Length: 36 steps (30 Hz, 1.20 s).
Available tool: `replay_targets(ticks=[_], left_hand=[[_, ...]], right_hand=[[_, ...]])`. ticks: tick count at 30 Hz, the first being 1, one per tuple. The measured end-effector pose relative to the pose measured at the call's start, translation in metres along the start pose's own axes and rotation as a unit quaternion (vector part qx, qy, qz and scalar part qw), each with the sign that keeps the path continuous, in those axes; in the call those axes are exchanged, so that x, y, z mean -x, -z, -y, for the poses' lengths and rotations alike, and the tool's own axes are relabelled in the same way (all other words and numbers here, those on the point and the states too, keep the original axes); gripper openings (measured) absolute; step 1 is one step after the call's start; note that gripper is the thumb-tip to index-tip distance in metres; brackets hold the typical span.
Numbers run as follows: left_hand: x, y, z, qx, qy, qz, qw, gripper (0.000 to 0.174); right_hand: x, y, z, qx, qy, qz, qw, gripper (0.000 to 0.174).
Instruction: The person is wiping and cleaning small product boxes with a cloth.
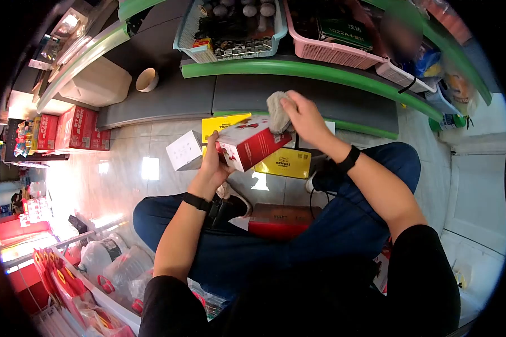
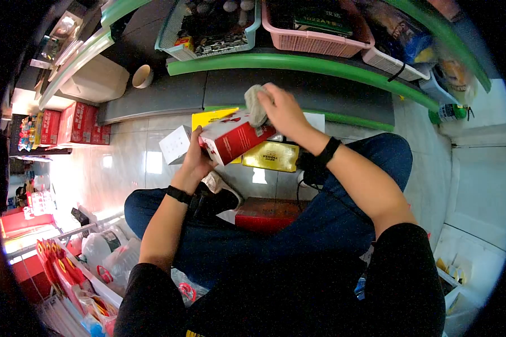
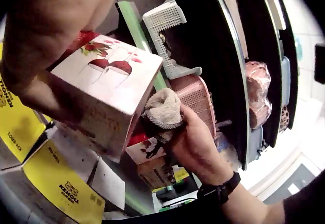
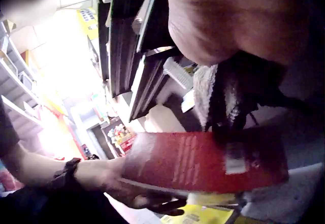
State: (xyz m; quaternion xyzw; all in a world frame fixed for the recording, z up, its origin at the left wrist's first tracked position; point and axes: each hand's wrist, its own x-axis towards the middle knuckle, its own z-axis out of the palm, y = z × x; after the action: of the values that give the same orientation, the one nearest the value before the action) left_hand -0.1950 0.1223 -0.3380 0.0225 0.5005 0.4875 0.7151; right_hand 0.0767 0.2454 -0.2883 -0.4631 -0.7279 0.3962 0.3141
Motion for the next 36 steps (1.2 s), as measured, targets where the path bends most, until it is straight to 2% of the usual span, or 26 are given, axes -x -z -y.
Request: replay_targets(ticks=[2,3,6,7,10,11,12,13,14,17,20,21,23,24,25,28,29,32,36], left_hand=[[-0.001,-0.003,0.005,0.038,0.026,-0.021,0.999,0.064],[0.002,-0.008,0.003,0.033,0.021,-0.022,0.999,0.065],[0.01,-0.021,0.001,0.075,0.044,-0.046,0.995,0.068],[0.011,-0.02,0.001,0.079,0.048,-0.002,0.996,0.069],[0.02,-0.025,0.001,-0.182,0.005,-0.069,0.981,0.075],[0.007,-0.012,0.007,-0.265,-0.145,-0.035,0.952,0.079],[-0.011,0.002,0.019,-0.306,-0.335,-0.123,0.883,0.079],[0.012,-0.022,0.006,-0.502,-0.461,-0.107,0.724,0.086],[0.037,-0.048,-0.007,-0.66,-0.549,-0.081,0.506,0.097],[0.018,-0.054,0.004,-0.623,-0.537,-0.054,0.566,0.097],[0.02,-0.06,-0.005,-0.614,-0.51,-0.047,0.601,0.093],[0.025,-0.064,-0.005,-0.595,-0.481,-0.05,0.642,0.085],[0.021,-0.06,0.0,-0.62,-0.526,-0.038,0.581,0.074],[0.016,-0.058,0.004,-0.63,-0.548,-0.03,0.55,0.069],[0.011,-0.056,0.008,-0.601,-0.516,-0.029,0.61,0.058],[0.015,-0.048,0.013,-0.641,-0.485,-0.019,0.595,0.058],[0.01,-0.041,0.016,-0.626,-0.503,-0.013,0.596,0.06],[0.023,-0.051,0.012,-0.595,-0.477,-0.006,0.647,0.065],[0.024,-0.052,0.014,-0.567,-0.413,-0.051,0.711,0.074]], right_hand=[[0.016,-0.009,0.016,-0.002,0.047,0.002,0.999,0.039],[0.021,-0.013,0.02,0.003,0.06,0.033,0.998,0.035],[0.028,-0.032,0.01,0.02,0.152,0.036,0.988,0.03],[0.028,-0.039,0.003,0.023,0.129,0.032,0.991,0.029],[0.012,-0.046,-0.02,0.076,0.115,-0.031,0.99,0.031],[0.007,-0.046,-0.027,0.089,0.105,-0.04,0.99,0.03],[0.006,-0.047,-0.029,0.092,0.099,-0.049,0.99,0.03],[0.004,-0.048,-0.03,0.095,0.094,-0.058,0.989,0.029],[0.003,-0.05,-0.031,0.096,0.087,-0.068,0.989,0.028],[0.005,-0.056,-0.025,0.07,0.111,-0.09,0.987,0.024],[0.011,-0.052,0.004,-0.074,0.063,-0.034,0.995,0.024],[0.015,-0.053,0.017,-0.054,0.11,-0.034,0.992,0.024],[0.03,-0.058,0.046,-0.011,0.198,-0.034,0.98,0.025],[0.038,-0.057,0.055,0.05,0.203,0.03,0.977,0.038],[0.048,-0.069,0.053,0.055,0.202,0.032,0.977,0.045],[0.053,-0.077,0.047,0.09,0.207,0.083,0.971,0.06],[0.052,-0.077,0.046,0.103,0.211,0.11,0.966,0.064],[0.041,-0.077,0.037,0.106,0.228,0.096,0.963,0.058],[0.016,-0.083,0.01,0.14,0.18,0.054,0.972,0.056]])
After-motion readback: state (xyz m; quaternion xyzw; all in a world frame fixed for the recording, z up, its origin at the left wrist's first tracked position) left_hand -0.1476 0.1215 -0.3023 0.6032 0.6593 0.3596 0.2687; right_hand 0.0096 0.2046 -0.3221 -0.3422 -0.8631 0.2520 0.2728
